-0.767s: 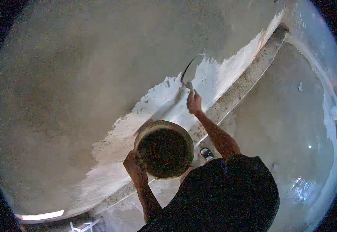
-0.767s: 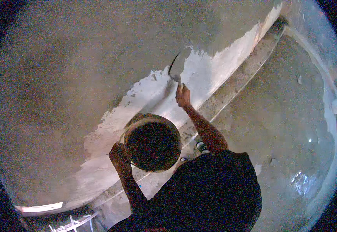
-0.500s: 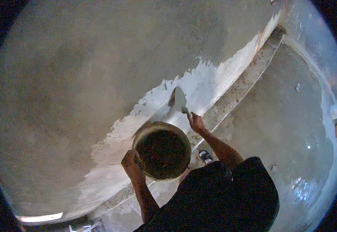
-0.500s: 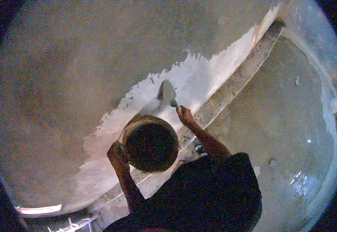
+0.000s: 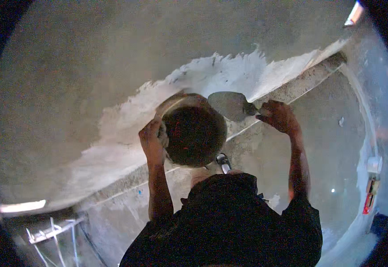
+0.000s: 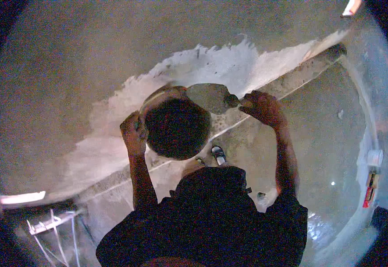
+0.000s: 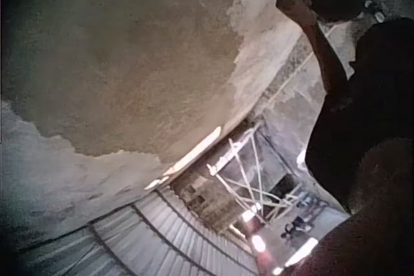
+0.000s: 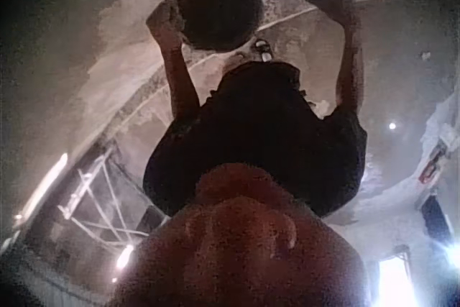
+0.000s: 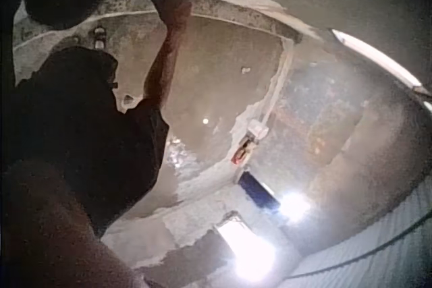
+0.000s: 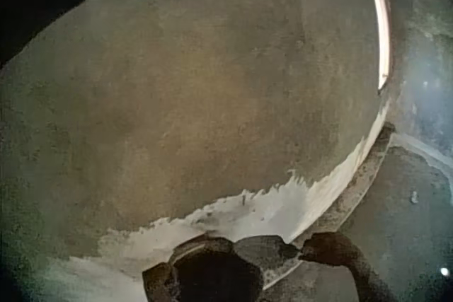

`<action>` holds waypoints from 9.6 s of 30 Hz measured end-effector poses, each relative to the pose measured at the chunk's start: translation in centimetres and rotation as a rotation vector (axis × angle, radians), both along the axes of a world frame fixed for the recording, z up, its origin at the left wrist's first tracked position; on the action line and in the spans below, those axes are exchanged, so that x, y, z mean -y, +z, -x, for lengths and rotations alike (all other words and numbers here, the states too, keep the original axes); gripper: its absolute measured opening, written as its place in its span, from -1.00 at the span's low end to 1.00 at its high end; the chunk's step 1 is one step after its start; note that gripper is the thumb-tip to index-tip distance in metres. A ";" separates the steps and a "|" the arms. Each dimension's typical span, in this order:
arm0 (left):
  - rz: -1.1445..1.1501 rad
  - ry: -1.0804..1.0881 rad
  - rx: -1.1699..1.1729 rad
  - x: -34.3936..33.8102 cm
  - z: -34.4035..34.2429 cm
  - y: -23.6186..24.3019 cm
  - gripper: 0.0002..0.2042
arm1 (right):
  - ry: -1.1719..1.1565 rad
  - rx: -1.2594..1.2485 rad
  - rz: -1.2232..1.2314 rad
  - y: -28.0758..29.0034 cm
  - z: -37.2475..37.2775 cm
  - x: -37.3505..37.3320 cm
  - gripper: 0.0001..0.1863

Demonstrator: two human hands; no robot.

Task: The person applies plaster onto a wall using a trowel and mixes the plaster inside a bucket by hand.

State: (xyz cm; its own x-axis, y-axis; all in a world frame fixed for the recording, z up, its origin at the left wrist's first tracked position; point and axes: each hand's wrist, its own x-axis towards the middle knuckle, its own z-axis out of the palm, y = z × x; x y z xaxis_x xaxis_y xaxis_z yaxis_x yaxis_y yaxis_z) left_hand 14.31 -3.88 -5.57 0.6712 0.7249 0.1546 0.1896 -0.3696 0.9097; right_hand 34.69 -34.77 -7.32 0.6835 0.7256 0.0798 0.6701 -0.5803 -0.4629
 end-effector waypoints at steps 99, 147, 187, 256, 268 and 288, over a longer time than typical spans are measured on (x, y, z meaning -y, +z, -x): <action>0.769 0.040 0.237 1.5 1.0 5.8 -0.62 | -0.386 -1.135 -1.432 -10.3 5.6 -5.5 -0.66; 0.627 0.181 0.203 -1.1 1.1 1.6 -0.70 | -0.759 -0.530 -1.461 -14.2 -7.2 -16.6 -0.81; 0.717 0.280 0.138 1.4 -1.6 3.6 -0.64 | -0.561 -0.530 -1.187 -18.6 -5.1 -18.8 -0.83; 0.470 0.155 0.039 4.3 -3.4 4.7 -0.64 | -0.622 -0.357 -1.124 -24.7 -11.7 -17.2 -0.69; 0.636 0.207 0.124 1.9 -1.7 2.2 -0.65 | -0.615 -0.639 -1.191 -20.4 -8.8 -13.9 -0.57; 0.456 0.159 0.154 1.4 -0.8 0.9 -0.68 | -0.696 -0.696 -1.212 -19.3 -9.5 -14.9 -0.67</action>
